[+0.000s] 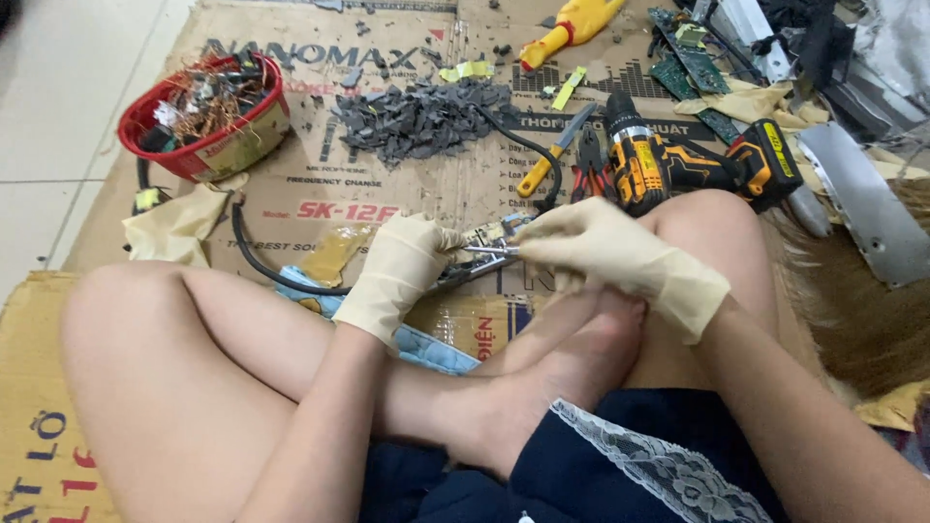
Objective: The person sits on the floor and uses pliers to strip wires and remove components from a circuit board. They repeatedly pull and cut wires, placing the removed pieces into a red bucket nearby.
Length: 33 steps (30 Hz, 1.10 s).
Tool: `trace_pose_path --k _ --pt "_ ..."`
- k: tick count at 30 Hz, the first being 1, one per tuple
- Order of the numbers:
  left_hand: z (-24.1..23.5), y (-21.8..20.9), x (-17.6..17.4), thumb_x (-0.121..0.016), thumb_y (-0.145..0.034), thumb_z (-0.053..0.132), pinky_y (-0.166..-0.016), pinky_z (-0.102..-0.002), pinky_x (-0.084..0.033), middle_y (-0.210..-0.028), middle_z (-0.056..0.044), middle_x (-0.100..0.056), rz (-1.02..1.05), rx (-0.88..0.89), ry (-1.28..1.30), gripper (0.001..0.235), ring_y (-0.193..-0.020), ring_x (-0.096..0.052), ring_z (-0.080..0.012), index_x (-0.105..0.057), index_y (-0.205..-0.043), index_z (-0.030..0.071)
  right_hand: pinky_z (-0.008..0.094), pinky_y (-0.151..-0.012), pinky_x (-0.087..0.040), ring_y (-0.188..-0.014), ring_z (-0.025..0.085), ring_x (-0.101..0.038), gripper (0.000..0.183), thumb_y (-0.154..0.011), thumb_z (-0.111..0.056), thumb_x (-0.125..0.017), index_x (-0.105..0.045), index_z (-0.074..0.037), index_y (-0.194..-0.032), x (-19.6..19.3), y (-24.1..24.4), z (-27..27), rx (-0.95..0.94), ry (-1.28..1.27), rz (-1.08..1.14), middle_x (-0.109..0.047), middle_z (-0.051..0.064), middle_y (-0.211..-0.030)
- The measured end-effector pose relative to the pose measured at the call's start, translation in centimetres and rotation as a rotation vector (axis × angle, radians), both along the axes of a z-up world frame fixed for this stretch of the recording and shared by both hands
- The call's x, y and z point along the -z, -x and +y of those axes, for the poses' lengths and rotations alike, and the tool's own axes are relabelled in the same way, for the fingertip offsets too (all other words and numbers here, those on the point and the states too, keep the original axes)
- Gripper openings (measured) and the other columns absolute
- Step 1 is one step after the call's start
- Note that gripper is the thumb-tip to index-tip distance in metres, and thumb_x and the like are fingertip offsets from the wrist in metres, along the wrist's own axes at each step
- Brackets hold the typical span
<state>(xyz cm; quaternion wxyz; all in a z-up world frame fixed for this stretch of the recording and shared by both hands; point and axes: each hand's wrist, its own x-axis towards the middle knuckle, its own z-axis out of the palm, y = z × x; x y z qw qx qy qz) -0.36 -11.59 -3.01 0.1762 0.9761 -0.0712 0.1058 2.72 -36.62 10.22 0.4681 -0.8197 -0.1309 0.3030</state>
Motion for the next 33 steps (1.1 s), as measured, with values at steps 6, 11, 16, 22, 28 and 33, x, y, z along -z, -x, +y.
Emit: trace_pose_path --k 6,11,16,22,28,33 --pt "-1.7 3.0 -3.3 -0.089 -0.063 0.05 -0.094 -0.038 -0.052 -0.102 0.006 -0.074 0.105 -0.175 0.065 0.056 -0.107 -0.068 -0.0201 -0.07 -0.113 0.037 0.045 -0.094 -0.056 -0.105 0.034 -0.073 0.033 -0.082 -0.02 -0.071 -0.08 -0.015 -0.113 2.2 0.2 -0.2 -0.205 0.31 -0.305 -0.08 0.014 -0.105" --pt "0.1 3.4 -1.5 -0.097 -0.043 0.057 -0.095 -0.044 -0.053 -0.103 -0.009 -0.068 0.385 -0.457 0.048 0.078 -0.109 -0.066 -0.0319 -0.069 -0.102 0.015 0.037 -0.089 -0.057 -0.095 0.021 -0.075 0.034 -0.081 -0.023 -0.073 -0.08 -0.025 -0.114 2.0 0.4 0.3 -0.078 0.444 -0.233 -0.081 0.005 -0.097" --pt "-0.7 1.9 -1.1 -0.093 -0.05 0.054 -0.097 -0.043 -0.048 -0.102 -0.004 -0.071 0.482 -0.437 0.119 0.066 -0.11 -0.066 -0.0284 -0.073 -0.103 0.021 0.036 -0.093 -0.055 -0.111 0.022 -0.071 0.035 -0.078 -0.03 -0.076 -0.08 -0.033 -0.112 2.4 -0.1 1.6 -0.102 0.564 -0.169 -0.08 0.002 -0.108" --pt "-1.1 1.7 -2.5 -0.092 -0.053 0.058 -0.1 -0.044 -0.045 -0.116 -0.001 -0.073 0.638 -0.444 0.077 0.073 -0.117 -0.066 -0.0263 -0.071 -0.114 0.024 0.04 -0.082 -0.058 -0.096 0.027 -0.076 0.037 -0.079 -0.022 -0.076 -0.08 -0.021 -0.115 0.9 -1.9 2.8 -0.09 0.547 -0.134 -0.081 0.012 -0.093" --pt "-1.4 1.5 -3.6 -0.089 -0.062 0.056 -0.104 -0.047 -0.04 -0.126 -0.007 -0.067 0.715 -0.43 0.061 0.074 -0.126 -0.059 -0.0307 -0.067 -0.124 0.022 0.036 -0.064 -0.057 -0.074 0.026 -0.072 0.03 -0.081 -0.011 -0.075 -0.081 -0.009 -0.111 2.6 -6.1 3.1 -0.168 0.543 -0.04 -0.08 0.02 -0.083" --pt "-1.3 1.9 -1.5 -0.092 -0.059 0.056 -0.095 -0.048 -0.038 -0.107 -0.015 -0.065 0.541 -0.39 0.068 0.07 -0.098 -0.062 -0.0345 -0.072 -0.112 0.013 0.028 -0.042 -0.039 -0.045 0.017 -0.049 0.029 -0.081 -0.004 -0.076 -0.086 -0.006 -0.107 1.5 -8.2 4.3 -0.434 0.627 -0.111 -0.072 0.013 -0.06"
